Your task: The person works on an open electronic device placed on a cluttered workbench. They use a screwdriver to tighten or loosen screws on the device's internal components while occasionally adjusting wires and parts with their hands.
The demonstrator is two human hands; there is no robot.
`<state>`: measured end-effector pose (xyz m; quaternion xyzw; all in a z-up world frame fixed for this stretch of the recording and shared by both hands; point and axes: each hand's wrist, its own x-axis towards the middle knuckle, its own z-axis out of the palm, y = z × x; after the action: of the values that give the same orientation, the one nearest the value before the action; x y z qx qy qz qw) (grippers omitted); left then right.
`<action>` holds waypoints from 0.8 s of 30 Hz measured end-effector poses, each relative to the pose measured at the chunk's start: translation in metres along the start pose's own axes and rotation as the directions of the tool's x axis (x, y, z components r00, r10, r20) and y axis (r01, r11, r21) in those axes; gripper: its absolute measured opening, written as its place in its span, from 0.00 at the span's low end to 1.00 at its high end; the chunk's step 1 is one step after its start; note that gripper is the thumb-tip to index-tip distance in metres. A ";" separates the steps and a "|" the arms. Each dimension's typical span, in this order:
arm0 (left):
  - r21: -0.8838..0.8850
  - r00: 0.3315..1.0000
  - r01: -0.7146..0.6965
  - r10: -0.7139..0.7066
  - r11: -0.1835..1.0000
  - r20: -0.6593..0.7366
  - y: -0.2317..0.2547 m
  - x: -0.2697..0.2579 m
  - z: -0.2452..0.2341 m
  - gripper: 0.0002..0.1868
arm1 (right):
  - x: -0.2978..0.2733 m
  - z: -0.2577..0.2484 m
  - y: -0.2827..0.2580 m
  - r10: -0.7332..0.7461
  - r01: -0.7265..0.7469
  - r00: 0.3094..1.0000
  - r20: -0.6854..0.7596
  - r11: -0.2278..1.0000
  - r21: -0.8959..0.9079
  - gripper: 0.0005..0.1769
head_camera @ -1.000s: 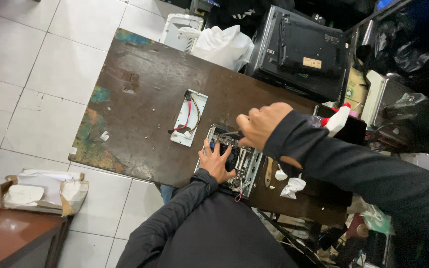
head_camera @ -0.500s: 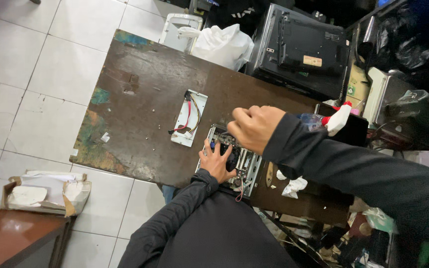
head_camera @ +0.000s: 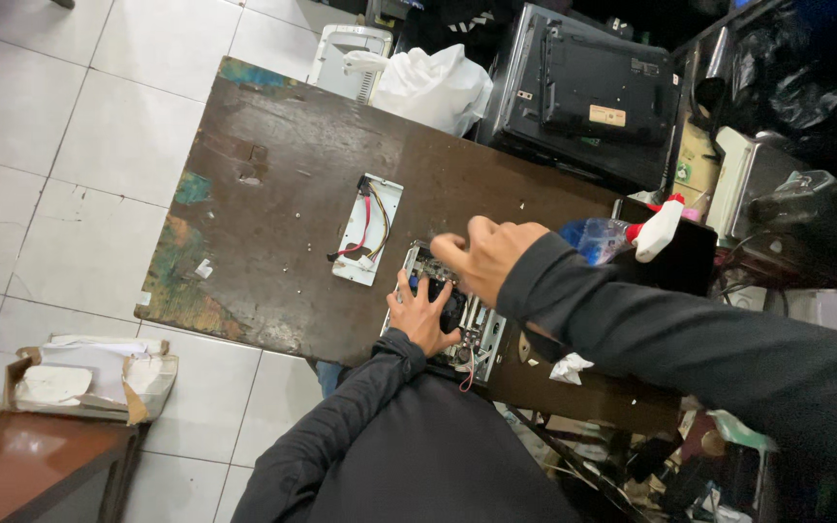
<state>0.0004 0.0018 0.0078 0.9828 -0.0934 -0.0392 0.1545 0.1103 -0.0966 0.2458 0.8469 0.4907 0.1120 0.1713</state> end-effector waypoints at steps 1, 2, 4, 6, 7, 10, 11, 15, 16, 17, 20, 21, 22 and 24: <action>0.002 1.000 0.003 -0.003 1.000 -0.004 0.000 0.000 0.000 0.43 | 0.001 -0.006 0.005 -0.003 0.003 1.000 -0.004 1.000 -0.002 0.07; -0.004 1.000 0.001 -0.001 1.000 -0.028 -0.001 0.001 0.000 0.43 | 0.001 -0.012 0.011 -0.137 0.136 0.991 -0.002 0.990 0.046 0.05; -0.017 0.999 -0.003 0.002 1.000 -0.048 0.001 -0.001 0.003 0.43 | -0.003 -0.006 0.016 -0.269 0.267 0.963 0.002 0.959 0.096 0.04; -0.018 1.000 -0.010 0.010 1.000 -0.025 -0.001 0.000 0.005 0.44 | -0.010 0.017 0.018 -0.438 0.452 0.882 -0.176 0.891 0.044 0.05; -0.019 1.000 -0.010 0.009 1.000 -0.025 -0.002 0.000 0.005 0.44 | -0.007 0.012 0.022 -0.438 0.452 0.881 -0.175 0.891 0.045 0.05; -0.008 1.000 -0.006 0.006 1.000 -0.001 -0.004 0.000 0.007 0.45 | -0.003 0.007 0.031 -0.536 0.541 0.832 -0.142 0.841 -0.003 0.09; -0.013 1.000 -0.007 0.007 1.000 0.006 -0.004 0.001 0.010 0.45 | -0.006 0.010 0.033 -0.531 0.535 0.838 -0.126 0.845 -0.006 0.08; -0.031 1.000 -0.006 0.006 0.999 0.027 -0.003 0.002 0.012 0.47 | -0.014 0.021 0.026 -0.458 0.465 0.883 -0.105 0.884 0.057 0.07; -0.030 1.000 -0.003 0.004 1.000 0.029 -0.004 0.001 0.013 0.47 | -0.011 0.017 0.024 -0.459 0.466 0.882 -0.108 0.883 0.059 0.07; -0.028 1.000 -0.002 0.002 1.000 0.005 -0.003 0.002 0.013 0.46 | -0.010 0.013 0.023 -0.462 0.464 0.886 -0.043 0.883 0.073 0.06; -0.019 1.000 -0.007 0.006 1.000 -0.027 -0.002 0.001 0.013 0.46 | -0.005 0.007 0.022 -0.429 0.420 0.901 0.056 0.898 0.133 0.05; -0.010 0.999 -0.008 0.007 1.000 -0.036 -0.002 0.001 0.013 0.45 | -0.002 0.006 0.022 -0.397 0.378 0.913 0.089 0.909 0.178 0.05; -0.009 0.999 -0.007 0.006 1.000 -0.037 -0.003 0.001 0.011 0.45 | 0.000 0.003 0.025 -0.398 0.379 0.913 0.088 0.908 0.176 0.05; -0.026 1.000 -0.009 0.009 1.000 -0.024 -0.003 0.001 0.011 0.45 | 0.003 -0.003 0.031 -0.394 0.334 0.875 0.280 0.912 0.240 0.09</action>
<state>0.0008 0.0015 -0.0033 0.9807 -0.0954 -0.0280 0.1685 0.1347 -0.1076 0.2610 0.7578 0.6153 -0.1080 0.1882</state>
